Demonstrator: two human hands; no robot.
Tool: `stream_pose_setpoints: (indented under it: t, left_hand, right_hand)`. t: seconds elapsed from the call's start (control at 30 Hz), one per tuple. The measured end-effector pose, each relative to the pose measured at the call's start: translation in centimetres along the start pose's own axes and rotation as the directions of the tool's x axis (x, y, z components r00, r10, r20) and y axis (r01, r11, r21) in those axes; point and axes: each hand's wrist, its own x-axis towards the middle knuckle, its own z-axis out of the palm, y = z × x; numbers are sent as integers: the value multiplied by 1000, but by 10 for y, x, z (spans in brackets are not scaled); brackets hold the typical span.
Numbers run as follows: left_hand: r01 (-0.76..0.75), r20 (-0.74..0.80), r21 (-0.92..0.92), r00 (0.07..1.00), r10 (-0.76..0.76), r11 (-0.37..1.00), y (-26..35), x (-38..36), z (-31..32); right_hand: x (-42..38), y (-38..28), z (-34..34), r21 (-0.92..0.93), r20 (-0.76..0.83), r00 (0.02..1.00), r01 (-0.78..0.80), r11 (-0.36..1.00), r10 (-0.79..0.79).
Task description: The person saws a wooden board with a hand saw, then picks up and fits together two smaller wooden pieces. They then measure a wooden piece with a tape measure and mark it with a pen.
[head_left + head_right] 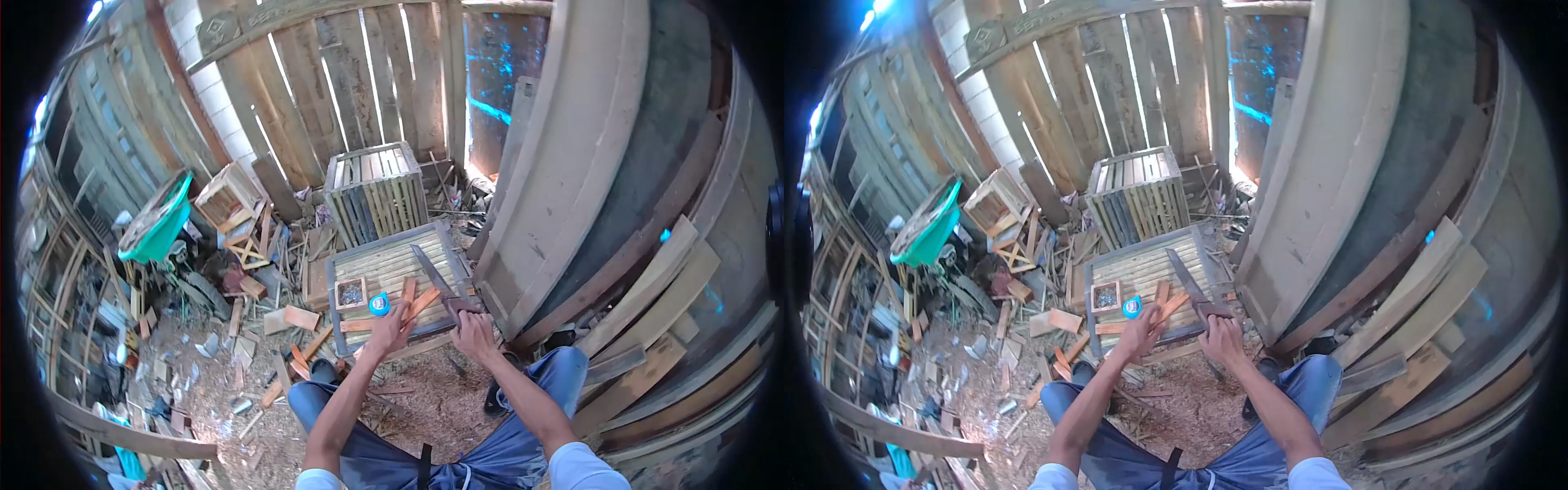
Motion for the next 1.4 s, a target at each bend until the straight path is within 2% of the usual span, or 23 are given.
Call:
stream_pose_setpoints:
  t: [0.07,0.1,0.13,0.2,0.23,0.33,0.37,0.47,0.57,0.6,0.7,0.77,0.9,1.0,1.1,1.13,1.17,1.27,1.3,1.4]
  left_hand:
    - [18,70,31,997,-20,999,14,11,12]
    - [-21,84,88,996,13,996,15,15,17]
    - [-45,107,146,994,29,988,18,20,21]
    - [-91,138,257,989,57,962,25,32,29]
    - [-125,138,264,986,91,956,34,37,30]
    - [-222,129,257,972,194,941,34,57,54]
    - [-183,121,209,980,160,961,33,62,65]
    - [-118,170,234,982,79,965,19,72,93]
    - [-147,219,267,972,89,952,19,70,99]
    - [-149,237,263,968,86,953,22,64,100]
    - [-113,56,223,993,103,968,29,62,109]
    - [-97,-47,203,993,108,974,25,74,114]
    - [52,-109,248,994,-25,967,19,103,131]
    - [155,-114,294,985,-127,943,12,109,152]
    - [270,-55,282,963,-265,921,26,109,140]
    - [270,-45,297,962,-269,916,23,107,144]
    - [265,-43,311,963,-265,913,20,110,145]
    - [265,-22,342,961,-274,902,23,111,141]
    - [268,-25,352,961,-277,897,24,111,143]
    - [261,-29,374,962,-270,890,25,114,143]
  right_hand:
    - [-2,7,-19,259,-65,978,-177,950,200]
    - [-2,21,-17,349,-284,946,-51,936,157]
    - [-3,19,-40,526,-171,922,-212,823,347]
    - [-3,14,-83,758,135,787,-473,448,601]
    - [-5,19,-81,879,157,769,-395,267,620]
    - [-5,27,-87,853,140,773,-412,322,619]
    - [-6,25,-91,830,109,773,-417,371,626]
    - [-3,25,-92,819,146,723,-471,328,676]
    - [1,22,-105,749,97,756,-484,453,647]
    - [1,22,-105,751,95,750,-485,448,654]
    - [8,23,-102,750,120,718,-518,411,686]
    - [9,25,-100,698,88,752,-515,498,654]
    - [1,32,-76,544,-31,818,-469,696,575]
    - [-4,16,-83,585,142,761,-581,567,633]
    - [-10,6,-70,522,118,770,-585,621,626]
    - [-9,6,-66,492,105,784,-575,653,612]
    - [-12,3,-64,405,13,825,-521,752,565]
    - [-29,-5,-62,439,29,813,-533,723,582]
    - [-35,-15,-72,372,33,804,-561,740,593]
    - [-68,-23,-64,448,46,749,-607,657,660]
